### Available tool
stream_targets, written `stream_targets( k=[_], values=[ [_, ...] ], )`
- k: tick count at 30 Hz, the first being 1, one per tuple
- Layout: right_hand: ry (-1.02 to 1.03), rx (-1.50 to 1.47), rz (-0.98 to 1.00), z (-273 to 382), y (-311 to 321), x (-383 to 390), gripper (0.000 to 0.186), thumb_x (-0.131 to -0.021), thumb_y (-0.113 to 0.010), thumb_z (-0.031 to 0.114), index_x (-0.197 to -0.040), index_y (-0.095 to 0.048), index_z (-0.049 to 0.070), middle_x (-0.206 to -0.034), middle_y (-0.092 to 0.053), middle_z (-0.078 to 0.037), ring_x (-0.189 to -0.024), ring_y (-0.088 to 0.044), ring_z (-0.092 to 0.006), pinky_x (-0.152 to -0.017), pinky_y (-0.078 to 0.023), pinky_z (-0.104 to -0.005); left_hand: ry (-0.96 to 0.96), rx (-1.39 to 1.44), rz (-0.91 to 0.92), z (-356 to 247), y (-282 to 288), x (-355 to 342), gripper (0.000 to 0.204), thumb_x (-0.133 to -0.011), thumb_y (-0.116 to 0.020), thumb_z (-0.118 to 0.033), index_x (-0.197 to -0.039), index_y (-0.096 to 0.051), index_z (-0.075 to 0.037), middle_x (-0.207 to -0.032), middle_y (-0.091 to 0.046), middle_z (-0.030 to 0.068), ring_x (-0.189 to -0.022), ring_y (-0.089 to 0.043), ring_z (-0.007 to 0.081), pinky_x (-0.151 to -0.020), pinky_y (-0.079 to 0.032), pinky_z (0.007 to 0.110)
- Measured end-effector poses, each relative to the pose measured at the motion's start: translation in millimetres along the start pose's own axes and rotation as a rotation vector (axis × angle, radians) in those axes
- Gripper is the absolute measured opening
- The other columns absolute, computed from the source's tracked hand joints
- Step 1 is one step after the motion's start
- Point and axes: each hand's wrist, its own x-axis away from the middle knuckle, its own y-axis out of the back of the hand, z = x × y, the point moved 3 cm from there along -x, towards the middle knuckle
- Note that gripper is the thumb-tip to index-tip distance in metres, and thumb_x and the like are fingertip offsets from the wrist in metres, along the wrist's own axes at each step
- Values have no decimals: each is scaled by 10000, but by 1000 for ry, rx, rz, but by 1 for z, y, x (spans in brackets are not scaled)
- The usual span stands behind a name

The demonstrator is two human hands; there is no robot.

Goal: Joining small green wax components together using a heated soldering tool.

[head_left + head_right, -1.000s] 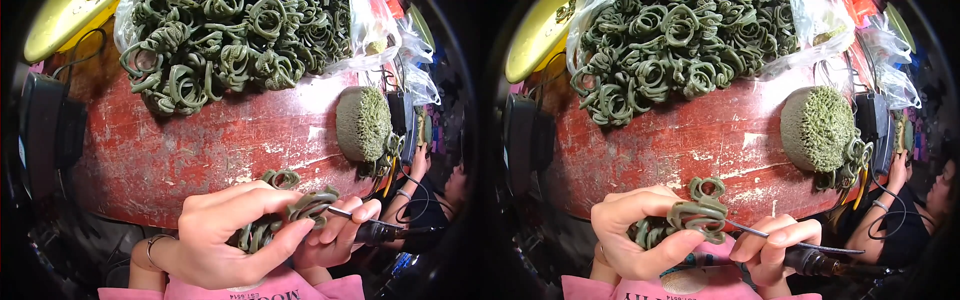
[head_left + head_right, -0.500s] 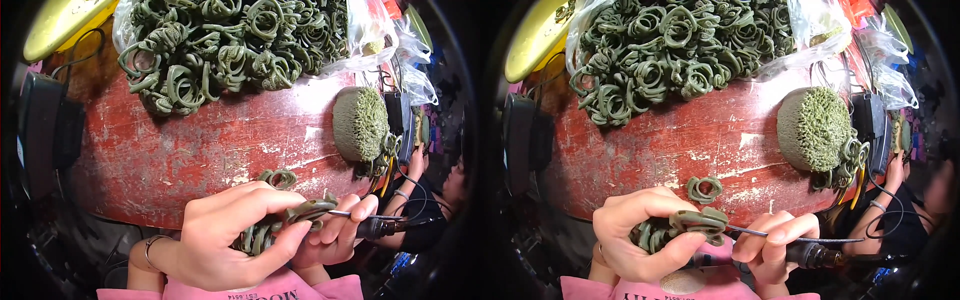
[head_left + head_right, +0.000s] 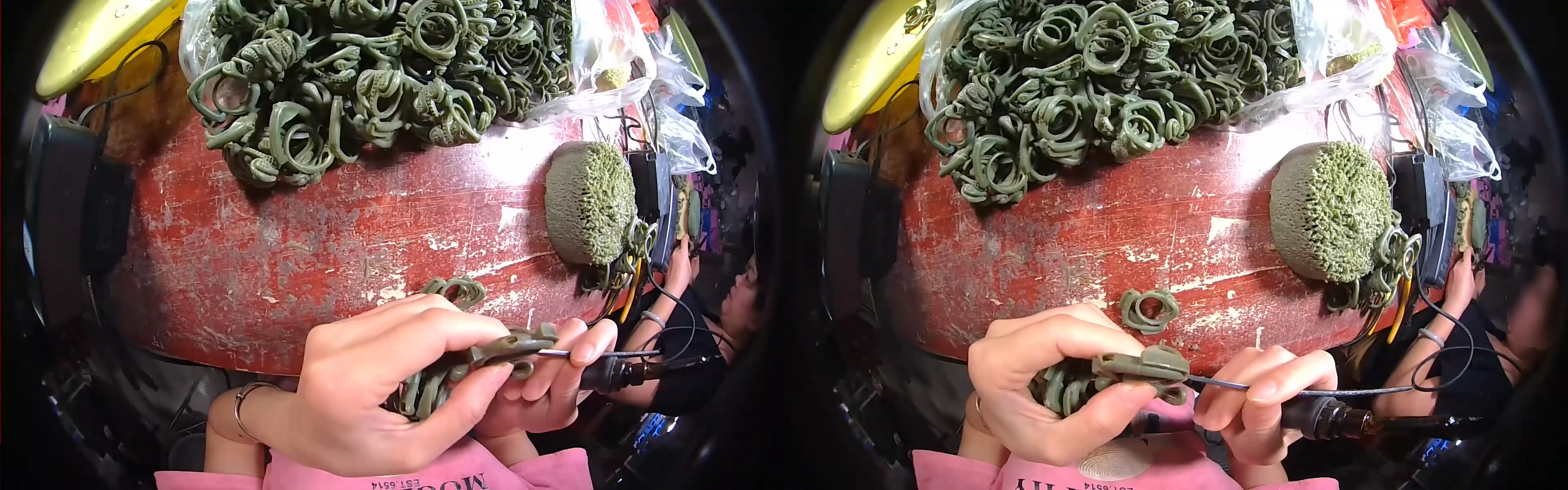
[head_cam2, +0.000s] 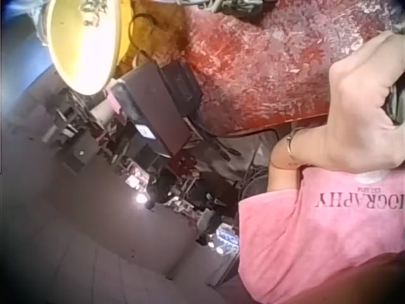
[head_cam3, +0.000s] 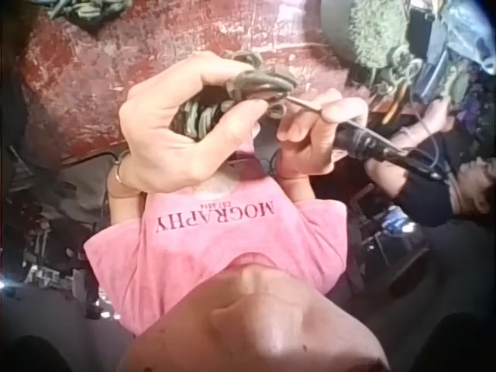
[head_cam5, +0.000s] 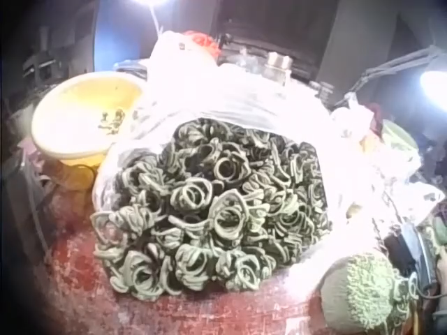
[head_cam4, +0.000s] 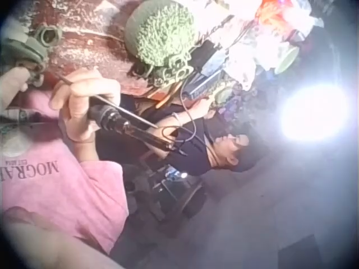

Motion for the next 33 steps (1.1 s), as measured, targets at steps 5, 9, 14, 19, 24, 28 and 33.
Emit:
stream_targets(
  k=[5,9,14,19,24,28,33],
  values=[
    [35,9,-27,-6,0,4,127,-855,-523,97,-864,-408,44,-577,-501,-87,-444,-489,-171,-398,-436,-268,6,5,-6,1,0,0,161,-644,-666,25,-780,-587,61,-681,-616,133,-582,-572,140,-516,-435,236],
    [45,47,-39,-4,2,6,136,-851,-528,93,-861,-405,37,-569,-491,-85,-438,-486,-168,-393,-431,-263,15,0,-7,1,0,0,161,-645,-666,28,-781,-586,61,-680,-617,133,-572,-570,140,-507,-430,235],
    [61,96,-56,-3,4,8,147,-847,-534,88,-858,-400,29,-560,-478,-83,-431,-482,-164,-386,-425,-256,41,-2,2,1,-1,0,159,-649,-666,23,-782,-587,61,-678,-617,137,-565,-577,143,-505,-432,235],
    [66,121,-49,-2,5,8,152,-844,-537,83,-856,-397,24,-556,-472,-83,-426,-479,-163,-385,-423,-254,25,-10,8,0,0,-1,148,-660,-659,14,-782,-588,61,-667,-614,133,-568,-583,146,-506,-441,238],
    [32,113,8,-2,5,5,147,-844,-533,73,-860,-394,26,-561,-480,-87,-426,-479,-170,-396,-430,-264,3,-10,-3,2,0,-1,147,-662,-659,14,-781,-588,62,-669,-616,133,-567,-583,143,-502,-442,237],
    [5,107,55,1,4,2,144,-844,-529,65,-863,-392,28,-565,-487,-90,-426,-479,-176,-405,-435,-273,18,-12,-10,2,-1,0,150,-661,-659,15,-784,-588,63,-667,-616,131,-567,-583,141,-499,-442,233],
    [-17,98,102,-1,4,0,141,-844,-526,58,-866,-389,30,-569,-493,-94,-426,-479,-181,-415,-440,-281,-9,-20,-8,2,0,-1,149,-658,-658,22,-783,-587,61,-666,-616,129,-574,-583,140,-505,-440,235]
  ],
)
